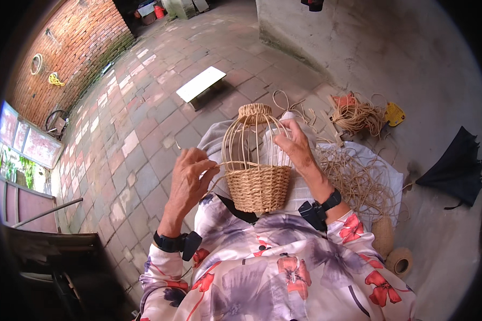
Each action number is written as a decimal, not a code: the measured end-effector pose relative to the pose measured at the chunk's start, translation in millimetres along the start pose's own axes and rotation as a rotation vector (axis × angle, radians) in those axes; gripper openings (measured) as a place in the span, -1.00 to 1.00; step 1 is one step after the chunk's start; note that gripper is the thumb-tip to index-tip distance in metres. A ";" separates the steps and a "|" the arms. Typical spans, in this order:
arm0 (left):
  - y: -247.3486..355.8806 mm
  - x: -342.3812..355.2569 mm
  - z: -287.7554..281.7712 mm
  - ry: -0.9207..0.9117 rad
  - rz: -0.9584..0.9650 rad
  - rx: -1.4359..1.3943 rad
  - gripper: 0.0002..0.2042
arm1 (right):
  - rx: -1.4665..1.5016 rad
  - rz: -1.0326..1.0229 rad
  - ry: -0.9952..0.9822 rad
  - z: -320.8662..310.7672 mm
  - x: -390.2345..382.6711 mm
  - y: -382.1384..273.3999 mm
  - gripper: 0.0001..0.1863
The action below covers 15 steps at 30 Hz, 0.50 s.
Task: The recorder is weaving a basket using long wicker-like strips.
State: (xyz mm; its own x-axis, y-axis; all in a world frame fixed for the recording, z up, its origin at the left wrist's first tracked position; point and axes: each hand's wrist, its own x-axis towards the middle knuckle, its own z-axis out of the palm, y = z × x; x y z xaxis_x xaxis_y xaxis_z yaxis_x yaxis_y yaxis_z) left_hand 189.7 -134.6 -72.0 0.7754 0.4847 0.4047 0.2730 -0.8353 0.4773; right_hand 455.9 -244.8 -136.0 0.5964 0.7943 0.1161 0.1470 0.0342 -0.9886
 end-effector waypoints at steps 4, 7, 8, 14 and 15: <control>57.3 6.5 -41.4 -0.081 -0.071 -0.177 -0.89 | 0.008 -0.002 0.039 -5.2 -0.1 2.3 -0.51; 54.7 -20.0 -46.9 -0.592 -0.526 -0.597 -0.66 | 0.008 -0.008 0.036 -3.9 0.4 5.6 -0.52; 50.4 -33.0 -36.1 -0.543 -0.683 -0.755 -0.63 | 0.023 -0.024 0.030 -2.9 0.6 6.2 -0.52; 7.0 -51.6 36.9 0.091 -1.075 -1.715 -0.69 | 0.154 0.039 -0.015 -2.4 -5.5 -6.9 -0.57; 3.5 -44.8 39.9 0.122 -0.992 -1.722 -0.70 | 0.178 0.049 -0.013 -2.3 -7.2 -9.2 -0.58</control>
State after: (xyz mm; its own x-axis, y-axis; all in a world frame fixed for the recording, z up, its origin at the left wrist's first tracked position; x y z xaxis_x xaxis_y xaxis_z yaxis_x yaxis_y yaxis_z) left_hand 178.7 -169.6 -119.5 0.6694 0.6119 -0.4213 -0.2888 0.7368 0.6113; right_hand 452.1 -252.2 -127.6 0.5893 0.8051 0.0676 -0.0243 0.1012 -0.9946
